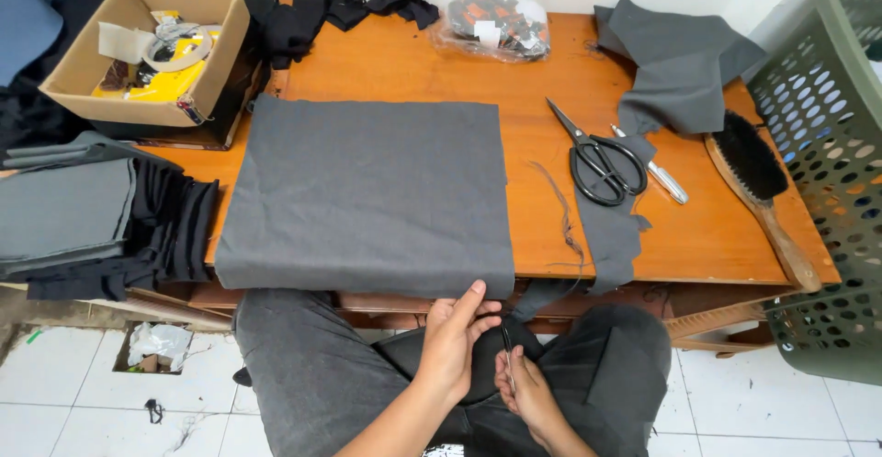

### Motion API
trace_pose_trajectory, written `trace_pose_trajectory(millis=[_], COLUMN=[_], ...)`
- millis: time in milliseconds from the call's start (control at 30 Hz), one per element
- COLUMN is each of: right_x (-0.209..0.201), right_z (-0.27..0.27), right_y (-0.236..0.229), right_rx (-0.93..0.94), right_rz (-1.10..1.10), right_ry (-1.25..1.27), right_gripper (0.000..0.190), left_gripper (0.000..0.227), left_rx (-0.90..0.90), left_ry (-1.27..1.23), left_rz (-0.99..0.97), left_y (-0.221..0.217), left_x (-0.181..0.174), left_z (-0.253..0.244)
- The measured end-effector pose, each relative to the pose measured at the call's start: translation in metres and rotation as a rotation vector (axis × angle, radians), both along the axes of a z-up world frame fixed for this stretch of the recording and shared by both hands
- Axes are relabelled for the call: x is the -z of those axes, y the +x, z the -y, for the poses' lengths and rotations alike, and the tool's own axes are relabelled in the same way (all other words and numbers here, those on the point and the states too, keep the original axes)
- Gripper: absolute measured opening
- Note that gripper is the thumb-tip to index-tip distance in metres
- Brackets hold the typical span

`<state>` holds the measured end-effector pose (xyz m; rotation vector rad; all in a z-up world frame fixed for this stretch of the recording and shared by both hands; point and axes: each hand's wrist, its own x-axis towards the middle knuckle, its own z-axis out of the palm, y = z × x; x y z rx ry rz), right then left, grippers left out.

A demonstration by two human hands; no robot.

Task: The person cuts a piece of gray fabric using a pair of scissors on a wooden table. After cutting, the person folds the fabric and continues to manipulate it with their hands.

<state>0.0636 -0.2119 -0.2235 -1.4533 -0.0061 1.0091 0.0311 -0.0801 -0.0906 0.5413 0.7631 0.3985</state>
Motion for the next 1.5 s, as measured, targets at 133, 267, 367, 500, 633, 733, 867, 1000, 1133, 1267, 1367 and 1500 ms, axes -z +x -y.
trace_pose_trajectory(millis=[133,267,367,500,633,733,867,1000,1133,1267,1367,1500], right_x=[-0.023,-0.052,-0.081,-0.123,-0.132,-0.128,-0.126,-0.122,-0.121,-0.119,-0.119,-0.122], right_z=[-0.002,0.0,0.0,-0.007,-0.015,-0.018,-0.018,-0.019,-0.02,-0.02,-0.02,-0.021], right_y=[0.0,0.003,0.009,0.017,0.017,0.016,0.016,0.013,0.011,0.011,0.011,0.011], right_rx=[0.048,0.085,0.039,0.007,-0.072,-0.016,-0.086,-0.095,-0.091,-0.07,-0.06,-0.059], right_rz=[0.045,0.1,0.148,0.136,0.262,0.228,0.266,0.263,0.253,0.26,0.261,0.262], right_ry=[0.044,0.208,0.29,0.265,0.228,0.138,0.03,0.097,0.149,0.188,0.187,0.178], right_gripper=[0.054,0.055,0.051,0.048,0.048,0.049,0.055,0.052,0.053,0.053,0.053,0.053], left_gripper=[0.025,0.026,0.022,0.018,0.018,0.017,0.011,0.01,0.025,0.015,0.022,0.018], left_rx=[0.026,0.109,0.153,0.188,0.215,0.218,0.212,0.221,0.277,0.249,0.266,0.25], left_ry=[0.083,0.069,0.082,0.094,0.095,0.109,0.149,0.179,0.207,0.245,0.267,0.275], left_rz=[-0.108,-0.191,-0.173,-0.137,-0.129,-0.122,-0.103,-0.081,0.027,0.043,0.075,0.075], left_y=[0.001,0.001,0.001,0.002,0.004,0.004,0.004,0.004,0.003,0.004,0.003,0.003], left_x=[-0.019,-0.031,-0.023,-0.016,-0.022,-0.023,-0.02,-0.023,-0.026,-0.023,-0.026,-0.023], left_z=[-0.002,-0.002,-0.001,0.001,0.002,0.003,0.003,0.002,0.002,0.003,0.003,0.004])
